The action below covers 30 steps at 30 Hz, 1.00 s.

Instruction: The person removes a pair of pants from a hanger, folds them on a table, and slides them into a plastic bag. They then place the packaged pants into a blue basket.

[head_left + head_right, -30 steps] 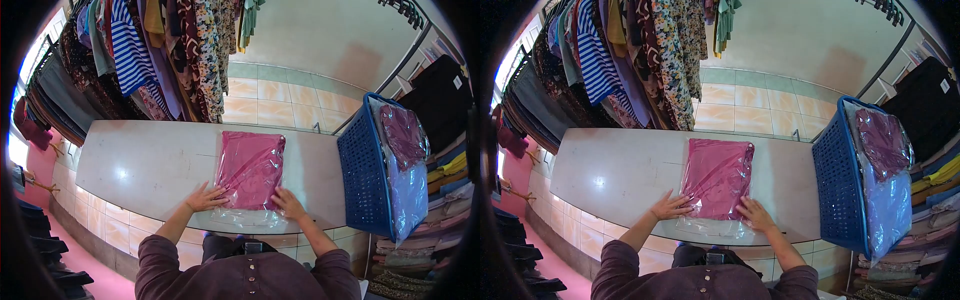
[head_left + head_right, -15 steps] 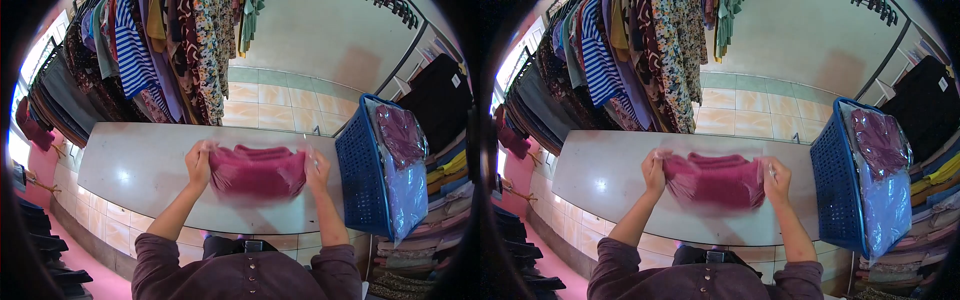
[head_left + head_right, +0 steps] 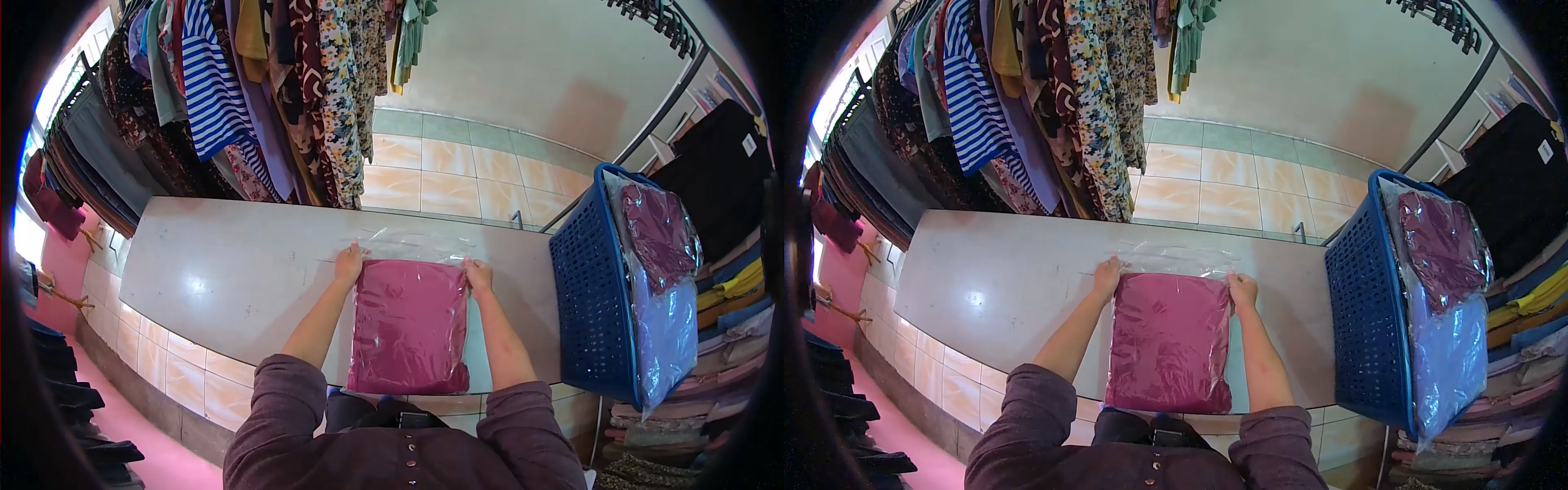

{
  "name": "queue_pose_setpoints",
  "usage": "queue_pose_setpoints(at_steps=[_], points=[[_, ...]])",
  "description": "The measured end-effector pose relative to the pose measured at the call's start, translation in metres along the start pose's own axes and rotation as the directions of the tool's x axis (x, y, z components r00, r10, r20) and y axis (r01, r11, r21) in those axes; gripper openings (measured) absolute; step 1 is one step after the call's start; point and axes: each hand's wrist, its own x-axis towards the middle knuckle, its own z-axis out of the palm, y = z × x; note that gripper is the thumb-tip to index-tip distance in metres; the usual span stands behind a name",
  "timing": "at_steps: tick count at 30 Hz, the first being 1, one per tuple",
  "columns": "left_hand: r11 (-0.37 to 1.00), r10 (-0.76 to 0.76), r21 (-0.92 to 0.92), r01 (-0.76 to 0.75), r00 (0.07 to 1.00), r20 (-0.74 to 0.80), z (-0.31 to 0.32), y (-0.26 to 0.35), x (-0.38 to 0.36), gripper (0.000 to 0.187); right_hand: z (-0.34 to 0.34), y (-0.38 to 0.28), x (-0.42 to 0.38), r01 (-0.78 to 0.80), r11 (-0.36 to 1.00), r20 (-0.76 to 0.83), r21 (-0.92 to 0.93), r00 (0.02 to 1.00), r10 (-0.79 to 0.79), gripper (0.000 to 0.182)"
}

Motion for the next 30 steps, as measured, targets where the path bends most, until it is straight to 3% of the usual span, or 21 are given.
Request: queue_pose_setpoints(at_steps=[1,2,3,4,7,10,13,15,17,19,20,22,25,27,30], points=[[0.986,0.078,0.152,-0.063,0.992,-0.096,-0.009,0.031,-0.022,0.039,0.0,-0.001,-0.005,0.15,0.973,-0.167,-0.175,0.97,-0.179,0.031],[0.946,0.169,0.306,-0.109,0.969,-0.178,-0.014,0.055,-0.039,0.039,0.006,-0.004,-0.012,0.26,0.894,-0.291,-0.364,0.88,-0.374,0.035],[0.85,0.345,0.467,-0.245,0.928,-0.142,-0.011,0.058,-0.053,0.04,0.013,-0.011,-0.023,0.32,0.771,-0.362,-0.551,0.74,-0.566,0.04],[0.707,0.504,0.607,-0.362,0.86,-0.075,-0.005,0.055,-0.073,0.043,0.021,-0.019,-0.043,0.431,0.702,-0.225,-0.567,0.739,-0.635,0.048],[0.56,0.498,0.697,-0.448,0.854,0.149,0.02,0.055,-0.138,0.051,0.046,-0.044,-0.127,0.663,0.466,0.241,-0.587,0.692,-0.681,0.065],[0.491,0.5,0.718,-0.492,0.835,0.23,0.03,0.039,-0.165,0.056,0.066,-0.004,-0.149,0.705,0.269,0.43,-0.656,0.642,-0.635,0.069],[0.523,0.499,0.698,-0.489,0.84,0.214,0.025,0.03,-0.162,0.06,0.061,-0.002,-0.144,0.706,0.302,0.45,-0.641,0.664,-0.597,0.068],[0.521,0.478,0.72,-0.457,0.856,0.198,0.017,0.031,-0.16,0.061,0.043,-0.009,-0.142,0.639,0.368,0.4,-0.676,0.737,-0.545,0.069],[0.488,0.434,0.805,-0.338,0.894,0.113,0.004,0.027,-0.158,0.06,0.021,-0.007,-0.139,0.541,0.354,0.329,-0.763,0.796,-0.509,0.071],[0.454,0.397,0.869,-0.197,0.918,0.001,-0.007,0.022,-0.16,0.059,0.003,0.009,-0.137,0.38,0.457,0.13,-0.804,0.862,-0.489,0.074],[0.465,0.422,0.848,-0.254,0.906,0.04,-0.008,0.024,-0.167,0.06,-0.001,0.014,-0.138,0.295,0.507,0.024,-0.81,0.88,-0.474,0.075],[0.48,0.47,0.796,-0.368,0.875,0.121,-0.01,0.028,-0.2,0.061,-0.002,0.01,-0.165,0.437,0.51,0.17,-0.74,0.857,-0.487,0.077],[0.52,0.444,0.639,-0.566,0.819,0.363,-0.008,0.03,-0.249,0.062,0.005,0.003,-0.219,0.632,0.469,0.389,-0.617,0.763,-0.517,0.081],[0.505,0.427,0.656,-0.561,0.823,0.376,-0.018,0.016,-0.264,0.064,0.006,0.023,-0.237,0.69,0.397,0.483,-0.606,0.715,-0.506,0.08],[0.487,0.348,0.749,-0.45,0.886,0.307,-0.042,0.006,-0.271,0.065,-0.018,0.043,-0.233,0.515,0.449,0.282,-0.73,0.826,-0.489,0.079]])
